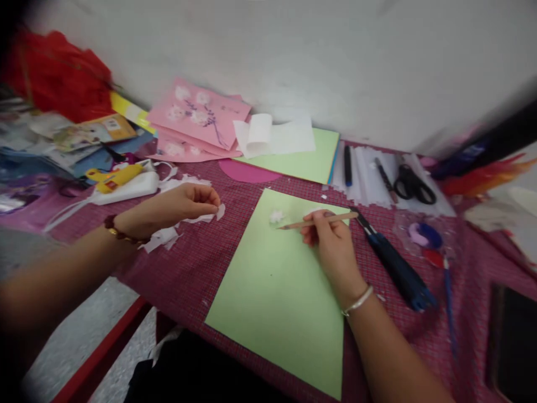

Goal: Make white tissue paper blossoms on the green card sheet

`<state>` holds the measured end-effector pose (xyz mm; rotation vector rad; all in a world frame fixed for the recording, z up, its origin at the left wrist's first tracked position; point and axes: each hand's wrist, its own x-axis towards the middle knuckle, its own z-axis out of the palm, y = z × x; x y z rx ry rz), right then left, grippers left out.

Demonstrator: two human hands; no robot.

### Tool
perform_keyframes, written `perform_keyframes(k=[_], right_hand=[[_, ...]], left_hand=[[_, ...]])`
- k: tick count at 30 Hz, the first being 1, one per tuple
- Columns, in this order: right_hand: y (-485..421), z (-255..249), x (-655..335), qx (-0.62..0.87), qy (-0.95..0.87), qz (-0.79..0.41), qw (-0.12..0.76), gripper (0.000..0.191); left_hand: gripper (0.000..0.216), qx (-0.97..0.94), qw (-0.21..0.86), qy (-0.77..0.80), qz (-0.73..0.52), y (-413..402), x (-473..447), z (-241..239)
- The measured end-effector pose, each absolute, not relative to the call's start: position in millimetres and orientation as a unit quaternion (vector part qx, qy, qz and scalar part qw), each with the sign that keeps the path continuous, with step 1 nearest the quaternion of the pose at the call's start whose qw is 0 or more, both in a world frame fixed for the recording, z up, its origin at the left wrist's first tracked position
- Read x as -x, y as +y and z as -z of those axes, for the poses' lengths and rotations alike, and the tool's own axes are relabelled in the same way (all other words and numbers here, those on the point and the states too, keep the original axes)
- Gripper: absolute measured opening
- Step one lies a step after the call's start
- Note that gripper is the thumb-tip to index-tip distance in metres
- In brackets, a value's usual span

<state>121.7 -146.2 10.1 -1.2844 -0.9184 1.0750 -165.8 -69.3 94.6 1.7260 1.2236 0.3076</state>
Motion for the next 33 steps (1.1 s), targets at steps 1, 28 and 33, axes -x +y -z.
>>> perform_keyframes(k=[1, 28, 33], right_hand=[[-145, -10, -122, 0.547, -0.395, -0.458, 0.579, 0.026], [-139, -12, -114, 0.561, -0.420, -0.417, 0.578, 0.028], [-143, -13, -118, 0.558, -0.368, -0.403, 0.625, 0.022]], left_hand=[[0.013, -0.712, 0.490, 0.489, -0.120, -68, 155, -94], [0.015, -0.877, 0.172, 0.442, -0.079, -69, 85, -58], [0.012, -0.839, 0.279, 0.450, -0.121, -65, 87, -57]])
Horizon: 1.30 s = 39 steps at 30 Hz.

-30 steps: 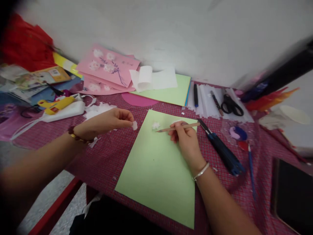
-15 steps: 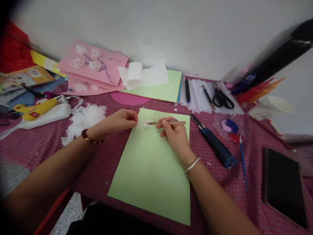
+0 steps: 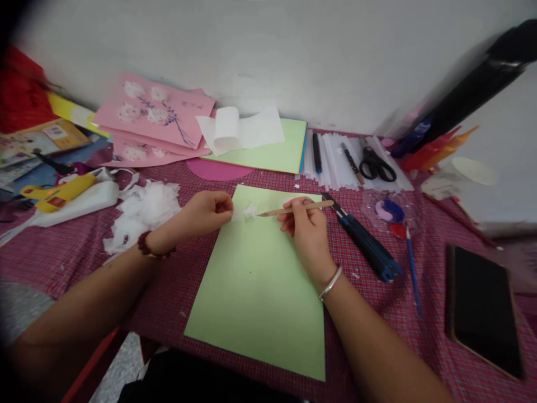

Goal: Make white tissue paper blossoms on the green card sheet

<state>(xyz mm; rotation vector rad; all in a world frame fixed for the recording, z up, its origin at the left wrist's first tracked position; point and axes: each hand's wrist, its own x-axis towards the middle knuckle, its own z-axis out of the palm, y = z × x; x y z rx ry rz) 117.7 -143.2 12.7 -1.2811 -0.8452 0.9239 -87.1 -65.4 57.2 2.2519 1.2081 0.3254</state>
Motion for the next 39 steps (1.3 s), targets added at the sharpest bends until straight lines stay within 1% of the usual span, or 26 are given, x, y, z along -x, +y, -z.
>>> perform_keyframes(k=[3, 6, 23, 29, 34, 39], right_hand=[[-143, -11, -118, 0.580, -0.386, -0.395, 0.599, 0.024], [-141, -10, -116, 0.591, -0.399, -0.378, 0.590, 0.025], [-137, -5, -118, 0.589, -0.397, -0.393, 0.584, 0.027], [-143, -13, -117, 0.575, -0.339, -0.399, 0.629, 0.022], [-141, -11, -115, 0.578, -0.385, -0.405, 0.595, 0.024], [-137, -6, -116, 0.584, -0.402, -0.388, 0.588, 0.026]], left_hand=[[0.010, -0.798, 0.387, 0.444, -0.128, -65, 86, -58], [0.008, -0.778, 0.424, 0.445, -0.129, -66, 85, -59], [0.009, -0.783, 0.420, 0.445, -0.112, -61, 84, -50], [0.008, -0.776, 0.419, 0.458, -0.111, -61, 86, -52], [0.008, -0.777, 0.421, 0.455, -0.112, -59, 88, -49], [0.008, -0.776, 0.428, 0.449, -0.115, -59, 90, -51]])
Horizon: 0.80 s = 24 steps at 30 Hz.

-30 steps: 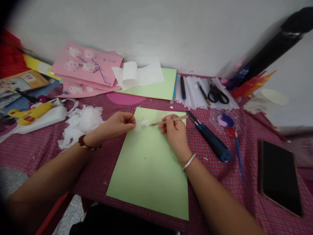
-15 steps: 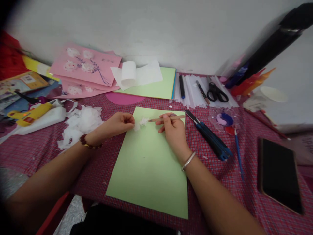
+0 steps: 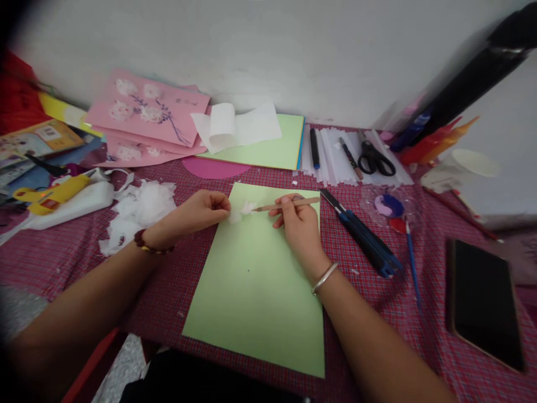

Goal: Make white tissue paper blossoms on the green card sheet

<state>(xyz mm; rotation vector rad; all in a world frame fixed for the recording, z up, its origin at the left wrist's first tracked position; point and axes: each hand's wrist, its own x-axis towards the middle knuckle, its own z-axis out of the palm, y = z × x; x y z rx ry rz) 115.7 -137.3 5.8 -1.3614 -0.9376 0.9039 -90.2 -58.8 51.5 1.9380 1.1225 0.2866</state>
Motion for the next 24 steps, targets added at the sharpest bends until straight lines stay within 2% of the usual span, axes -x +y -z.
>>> perform_keyframes(k=[8, 17, 24], right_hand=[[-136, -4, -117, 0.585, -0.411, -0.387, 0.582, 0.027], [-142, -15, -122, 0.575, -0.364, -0.350, 0.644, 0.023], [-144, -16, -115, 0.575, -0.447, -0.350, 0.589, 0.026]], left_hand=[[0.011, -0.758, 0.473, 0.439, -0.094, -62, 64, -70], [0.010, -0.814, 0.346, 0.462, -0.062, -53, 40, -48], [0.012, -0.824, 0.325, 0.459, -0.068, -52, 36, -46]])
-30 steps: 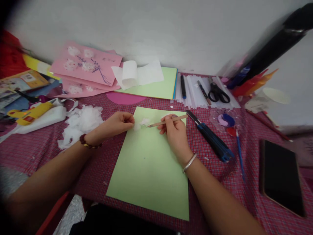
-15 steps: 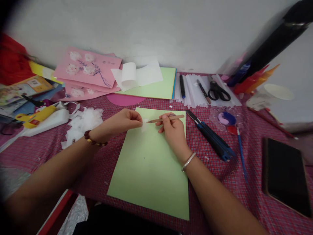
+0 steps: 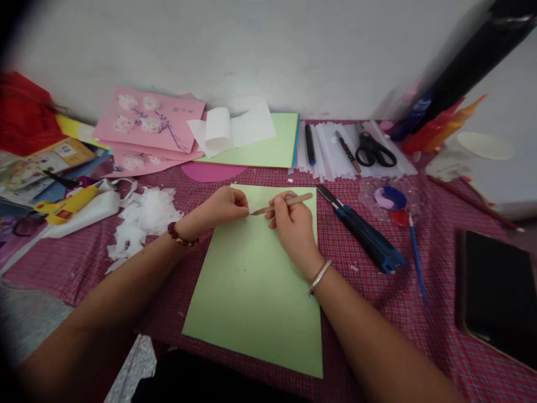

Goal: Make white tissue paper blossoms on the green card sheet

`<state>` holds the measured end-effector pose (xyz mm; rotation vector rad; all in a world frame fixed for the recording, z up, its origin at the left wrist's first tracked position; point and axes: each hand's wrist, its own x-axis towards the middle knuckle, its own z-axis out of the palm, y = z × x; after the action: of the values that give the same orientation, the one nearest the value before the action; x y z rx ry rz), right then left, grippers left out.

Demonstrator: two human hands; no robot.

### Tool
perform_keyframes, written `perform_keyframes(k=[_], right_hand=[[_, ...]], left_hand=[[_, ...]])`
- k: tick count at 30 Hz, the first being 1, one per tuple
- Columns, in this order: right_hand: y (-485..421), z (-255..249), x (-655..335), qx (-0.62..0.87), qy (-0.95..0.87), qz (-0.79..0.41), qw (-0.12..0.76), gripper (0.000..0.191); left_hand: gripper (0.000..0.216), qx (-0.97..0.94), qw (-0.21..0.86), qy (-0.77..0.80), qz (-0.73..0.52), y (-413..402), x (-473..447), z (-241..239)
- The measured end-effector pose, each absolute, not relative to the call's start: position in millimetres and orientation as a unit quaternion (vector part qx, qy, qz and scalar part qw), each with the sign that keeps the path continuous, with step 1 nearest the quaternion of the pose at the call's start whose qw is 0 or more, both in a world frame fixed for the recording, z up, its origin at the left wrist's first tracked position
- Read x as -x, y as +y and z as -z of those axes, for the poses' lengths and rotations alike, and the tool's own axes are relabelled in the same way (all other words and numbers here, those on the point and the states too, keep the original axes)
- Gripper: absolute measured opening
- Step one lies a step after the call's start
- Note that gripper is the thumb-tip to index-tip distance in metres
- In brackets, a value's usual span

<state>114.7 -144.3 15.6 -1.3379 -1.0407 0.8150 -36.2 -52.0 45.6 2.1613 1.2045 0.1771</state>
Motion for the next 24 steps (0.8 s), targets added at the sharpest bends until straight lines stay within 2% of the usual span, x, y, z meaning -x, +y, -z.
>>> perform_keyframes(k=[4, 8, 13, 20, 24], right_hand=[[-144, -15, -114, 0.588, -0.477, -0.332, 0.563, 0.027], [-143, -13, -115, 0.593, -0.472, -0.343, 0.555, 0.026], [-139, -8, -115, 0.583, -0.454, -0.371, 0.562, 0.025], [-138, -6, -116, 0.577, -0.447, -0.391, 0.562, 0.024], [-138, -6, -117, 0.583, -0.443, -0.396, 0.554, 0.026]], left_hand=[[0.012, -0.829, 0.313, 0.452, -0.106, -53, 38, -51], [0.028, -0.821, 0.307, 0.451, -0.167, -51, 55, -60], [0.021, -0.826, 0.304, 0.449, -0.154, -46, 89, -52], [0.033, -0.817, 0.286, 0.479, -0.147, -47, 103, -33], [0.042, -0.813, 0.311, 0.469, -0.150, -47, 103, -36]])
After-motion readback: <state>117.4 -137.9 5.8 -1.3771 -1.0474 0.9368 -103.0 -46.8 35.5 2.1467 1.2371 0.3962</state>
